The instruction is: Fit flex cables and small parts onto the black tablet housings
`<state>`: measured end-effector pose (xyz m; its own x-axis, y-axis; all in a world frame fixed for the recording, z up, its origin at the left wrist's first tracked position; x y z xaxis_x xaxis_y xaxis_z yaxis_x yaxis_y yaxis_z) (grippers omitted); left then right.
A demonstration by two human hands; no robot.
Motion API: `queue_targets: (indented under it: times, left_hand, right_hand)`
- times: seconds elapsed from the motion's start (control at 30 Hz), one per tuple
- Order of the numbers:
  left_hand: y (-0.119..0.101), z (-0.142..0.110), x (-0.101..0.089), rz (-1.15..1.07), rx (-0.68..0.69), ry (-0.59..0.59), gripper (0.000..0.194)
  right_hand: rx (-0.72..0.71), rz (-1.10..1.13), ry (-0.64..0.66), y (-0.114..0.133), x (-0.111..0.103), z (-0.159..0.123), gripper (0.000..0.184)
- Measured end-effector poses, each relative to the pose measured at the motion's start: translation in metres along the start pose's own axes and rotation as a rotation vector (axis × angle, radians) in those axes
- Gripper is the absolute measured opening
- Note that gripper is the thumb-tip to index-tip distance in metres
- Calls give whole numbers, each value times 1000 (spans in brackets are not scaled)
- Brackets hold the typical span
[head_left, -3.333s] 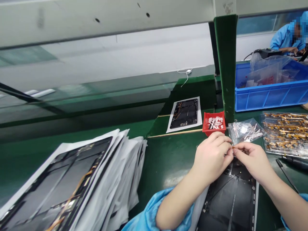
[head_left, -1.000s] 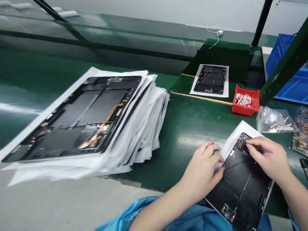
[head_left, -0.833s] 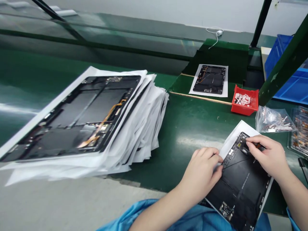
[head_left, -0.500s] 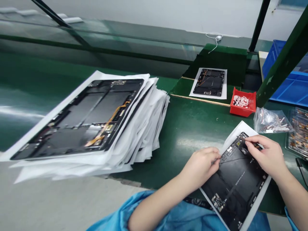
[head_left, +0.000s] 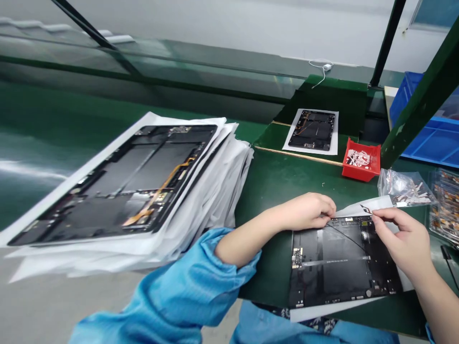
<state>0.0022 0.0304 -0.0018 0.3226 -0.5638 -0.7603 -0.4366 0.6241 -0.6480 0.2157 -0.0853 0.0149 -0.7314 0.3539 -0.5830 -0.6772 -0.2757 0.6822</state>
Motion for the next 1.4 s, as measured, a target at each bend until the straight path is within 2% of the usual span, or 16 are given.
queue_targets:
  times: [0.1,0.27,0.37,0.57,0.77,1.07,1.4]
  left_hand:
    - [2,1,3,-24,-3,-16,20]
    - [12,-13,1,-67,-102,-138,16]
    - [14,-19,0,-111,-129,-199,15]
    - [8,-19,7,-46,-136,-220,11]
    - [4,-22,10,-35,-134,-234,10]
    - [3,-21,17,-21,-131,-301,10]
    - [3,-18,23,-10,-116,-314,10]
  right_hand:
    - [-37,-19,-2,4,0,0,11]
    - [-316,-72,36,11,8,0,12]
    - [-454,-198,99,13,17,-2,14]
    - [-642,-408,185,21,33,-7,12]
    - [-692,-507,257,20,42,-14,9]
    - [-727,-509,293,18,49,-18,14]
    - [-717,-502,325,15,52,-20,14]
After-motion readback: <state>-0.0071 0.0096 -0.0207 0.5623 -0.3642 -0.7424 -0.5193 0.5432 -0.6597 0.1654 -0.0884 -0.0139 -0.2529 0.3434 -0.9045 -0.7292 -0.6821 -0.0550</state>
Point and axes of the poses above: each hand's wrist, its own z-axis towards the middle knuckle, its own x-axis out of the palm, y = z × x, the point moved 3 cm from there along z, towards the middle knuckle, and after that the axes turned 13 degrees about -x, right-handed, at the moved point
